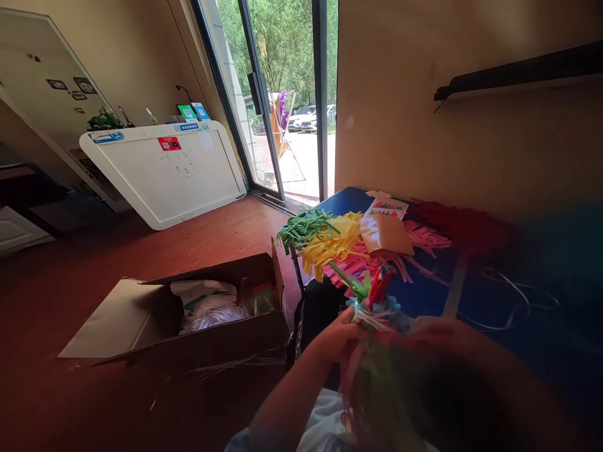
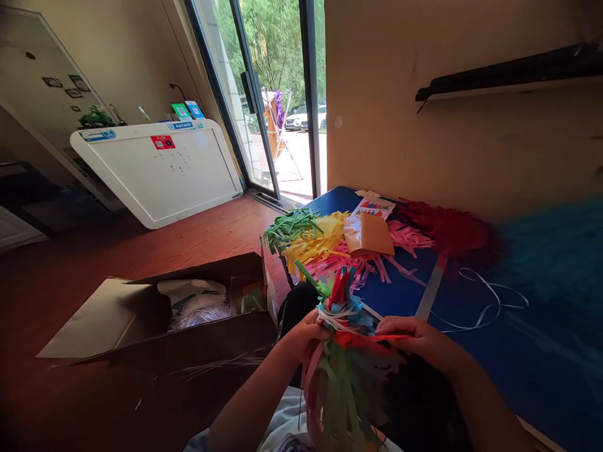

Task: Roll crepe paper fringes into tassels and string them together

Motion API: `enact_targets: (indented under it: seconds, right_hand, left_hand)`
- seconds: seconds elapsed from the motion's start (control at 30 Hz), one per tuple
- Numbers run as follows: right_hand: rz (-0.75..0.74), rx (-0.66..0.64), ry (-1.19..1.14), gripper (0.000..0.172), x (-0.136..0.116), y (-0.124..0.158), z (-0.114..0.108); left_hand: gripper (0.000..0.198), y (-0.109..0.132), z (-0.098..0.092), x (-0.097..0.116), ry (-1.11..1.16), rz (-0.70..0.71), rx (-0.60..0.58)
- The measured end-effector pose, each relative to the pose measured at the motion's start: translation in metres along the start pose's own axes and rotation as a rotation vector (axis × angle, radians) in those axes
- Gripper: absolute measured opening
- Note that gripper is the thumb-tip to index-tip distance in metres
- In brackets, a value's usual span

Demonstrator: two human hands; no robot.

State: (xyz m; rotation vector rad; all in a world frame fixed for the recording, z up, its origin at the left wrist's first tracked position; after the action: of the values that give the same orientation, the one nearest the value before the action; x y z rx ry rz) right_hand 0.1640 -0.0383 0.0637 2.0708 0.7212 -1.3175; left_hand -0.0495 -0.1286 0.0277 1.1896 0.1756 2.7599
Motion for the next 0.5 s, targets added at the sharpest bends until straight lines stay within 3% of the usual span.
enact_targets:
  seconds: [0.07, 0.17, 0.23, 0.37, 0.5]
  right_hand:
    - [-0.055, 0.109, 0.035, 0.035, -0.001, -0.001, 0.003]
    - [-0.229, 0.38, 0.095, 0.032, -0.009, -0.001, 0.013]
    - [-0.319, 0.487, 0.284, 0.029, -0.018, 0.0, 0.024]
    - [-0.416, 0.561, 0.736, 0.016, -0.031, 0.002, 0.04]
    - [-0.432, 0.5, 0.781, 0.015, -0.029, -0.002, 0.043]
  left_hand:
    - [0.048, 0.0, 0.002, 0.0, -0.022, -0.002, 0.007]
    - [0.053, -0.001, 0.006, 0.0, -0.058, 0.017, 0.014]
    - [0.055, -0.001, 0.008, 0.001, -0.083, 0.03, 0.011]
    - [0.052, -0.001, 0.003, 0.003, -0.22, 0.123, 0.027]
    - [0.055, 0.002, -0.002, 0.004, -0.426, 0.218, 0.031]
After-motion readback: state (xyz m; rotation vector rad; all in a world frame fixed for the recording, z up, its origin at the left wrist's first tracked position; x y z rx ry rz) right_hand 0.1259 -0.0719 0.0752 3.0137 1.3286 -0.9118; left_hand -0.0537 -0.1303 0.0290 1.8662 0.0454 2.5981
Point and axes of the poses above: each hand's wrist, its own y-axis away from the middle knuckle, its own z-axis out of the palm, x = y × z, the point moved 1 cm from there along -y, towards the middle knuckle, and after that the axes turned 11 degrees about x, right-handed, at the moved point
